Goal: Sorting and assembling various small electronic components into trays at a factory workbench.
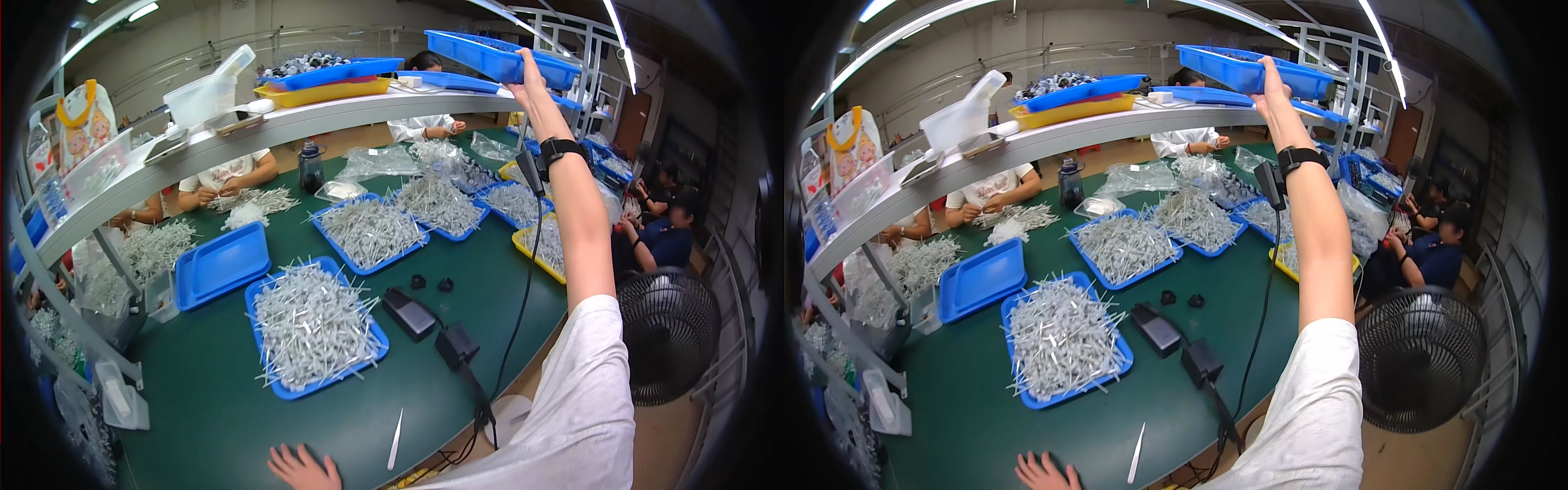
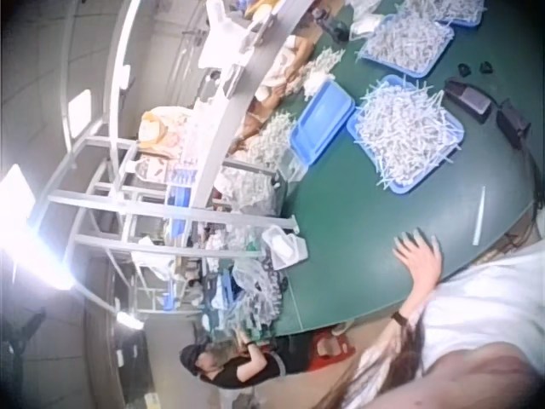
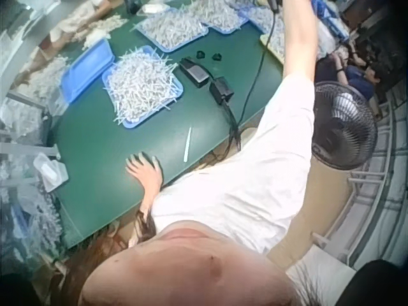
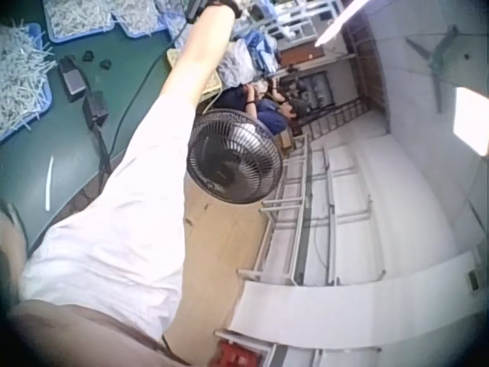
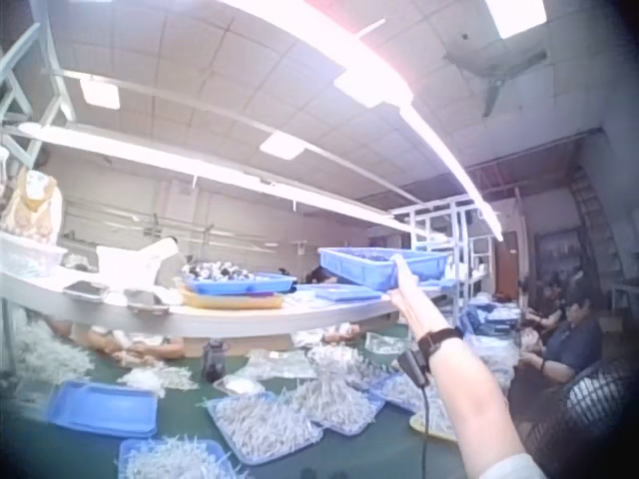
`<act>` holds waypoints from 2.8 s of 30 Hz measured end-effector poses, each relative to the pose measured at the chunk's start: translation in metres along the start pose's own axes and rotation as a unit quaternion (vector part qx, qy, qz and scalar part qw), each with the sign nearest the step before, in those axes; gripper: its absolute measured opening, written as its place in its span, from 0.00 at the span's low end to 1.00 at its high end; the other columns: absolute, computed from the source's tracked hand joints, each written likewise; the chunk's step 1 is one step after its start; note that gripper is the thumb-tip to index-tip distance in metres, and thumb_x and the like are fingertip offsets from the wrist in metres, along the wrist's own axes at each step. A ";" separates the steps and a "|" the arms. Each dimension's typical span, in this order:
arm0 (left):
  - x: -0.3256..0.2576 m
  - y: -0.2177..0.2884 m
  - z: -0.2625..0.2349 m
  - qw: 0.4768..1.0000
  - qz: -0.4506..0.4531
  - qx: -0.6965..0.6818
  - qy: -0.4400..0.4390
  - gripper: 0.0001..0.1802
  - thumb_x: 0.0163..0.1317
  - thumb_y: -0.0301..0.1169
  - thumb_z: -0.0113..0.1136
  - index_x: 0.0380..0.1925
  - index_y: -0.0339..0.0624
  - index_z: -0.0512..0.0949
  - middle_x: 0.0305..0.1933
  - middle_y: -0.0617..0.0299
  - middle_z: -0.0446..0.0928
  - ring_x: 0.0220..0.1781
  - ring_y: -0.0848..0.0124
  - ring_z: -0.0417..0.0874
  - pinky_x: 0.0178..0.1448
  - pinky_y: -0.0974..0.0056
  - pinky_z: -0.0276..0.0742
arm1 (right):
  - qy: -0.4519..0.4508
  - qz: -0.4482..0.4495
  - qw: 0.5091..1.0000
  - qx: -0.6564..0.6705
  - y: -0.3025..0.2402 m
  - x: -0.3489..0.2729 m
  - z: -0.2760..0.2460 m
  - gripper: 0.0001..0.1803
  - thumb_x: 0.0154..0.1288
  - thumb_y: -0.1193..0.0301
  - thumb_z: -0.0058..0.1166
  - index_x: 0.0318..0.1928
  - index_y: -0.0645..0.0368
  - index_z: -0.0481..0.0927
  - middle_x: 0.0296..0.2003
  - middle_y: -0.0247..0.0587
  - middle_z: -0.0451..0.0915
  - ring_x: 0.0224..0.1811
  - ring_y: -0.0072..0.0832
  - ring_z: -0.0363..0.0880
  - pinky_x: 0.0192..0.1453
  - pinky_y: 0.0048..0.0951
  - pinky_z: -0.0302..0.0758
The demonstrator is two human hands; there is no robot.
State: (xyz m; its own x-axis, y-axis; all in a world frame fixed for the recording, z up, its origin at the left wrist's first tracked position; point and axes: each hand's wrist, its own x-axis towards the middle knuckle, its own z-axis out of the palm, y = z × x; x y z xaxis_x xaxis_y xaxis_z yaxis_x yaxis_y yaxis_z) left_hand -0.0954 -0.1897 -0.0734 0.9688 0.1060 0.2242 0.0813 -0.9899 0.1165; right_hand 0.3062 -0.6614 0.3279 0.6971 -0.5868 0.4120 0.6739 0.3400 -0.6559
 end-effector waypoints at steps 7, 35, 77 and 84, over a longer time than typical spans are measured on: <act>-0.010 -0.022 0.025 1.000 0.017 -0.002 0.011 0.33 0.57 0.40 0.57 0.58 0.39 0.57 0.58 0.39 0.58 0.62 0.48 0.60 0.66 0.46 0.53 | -0.005 0.020 1.000 0.016 -0.040 -0.108 0.002 0.29 0.49 0.66 0.60 0.51 0.60 0.64 0.49 0.51 0.67 0.50 0.44 0.72 0.55 0.55 0.72; -0.057 -0.080 -0.142 0.650 0.130 -0.736 -0.141 0.49 0.55 0.41 0.59 0.69 0.37 0.41 0.70 0.43 0.50 0.71 0.52 0.55 0.69 0.52 0.54 | -0.147 0.300 0.942 0.015 -0.044 -0.567 -0.058 0.38 0.55 0.57 0.51 0.61 0.68 0.59 0.54 0.51 0.71 0.50 0.38 0.75 0.54 0.38 0.75; -0.117 -0.241 -0.066 0.763 -0.288 -0.567 0.118 0.27 0.65 0.26 0.47 0.62 0.28 0.58 0.66 0.47 0.60 0.67 0.61 0.63 0.70 0.60 0.55 | -0.417 0.182 0.792 -0.407 0.136 -0.718 0.005 0.16 0.56 0.72 0.61 0.43 0.63 0.74 0.20 0.34 0.72 0.16 0.19 0.63 0.21 0.23 0.64; -0.100 -0.263 -0.044 0.791 -0.304 -0.491 0.202 0.21 0.68 0.27 0.41 0.58 0.26 0.65 0.61 0.48 0.67 0.63 0.65 0.67 0.68 0.63 0.58 | -0.489 0.123 0.758 -0.415 0.157 -0.742 0.003 0.24 0.66 0.69 0.46 0.57 0.72 0.63 0.44 0.66 0.75 0.39 0.55 0.79 0.39 0.43 0.78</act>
State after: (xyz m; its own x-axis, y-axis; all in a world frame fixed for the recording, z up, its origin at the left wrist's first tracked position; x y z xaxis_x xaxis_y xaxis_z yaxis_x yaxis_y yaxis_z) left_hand -0.2244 0.0641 -0.0837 0.6504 0.7521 0.1065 0.0902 -0.2158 0.9723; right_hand -0.1042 -0.1702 -0.0791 0.8980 0.3817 0.2191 0.3917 -0.4660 -0.7934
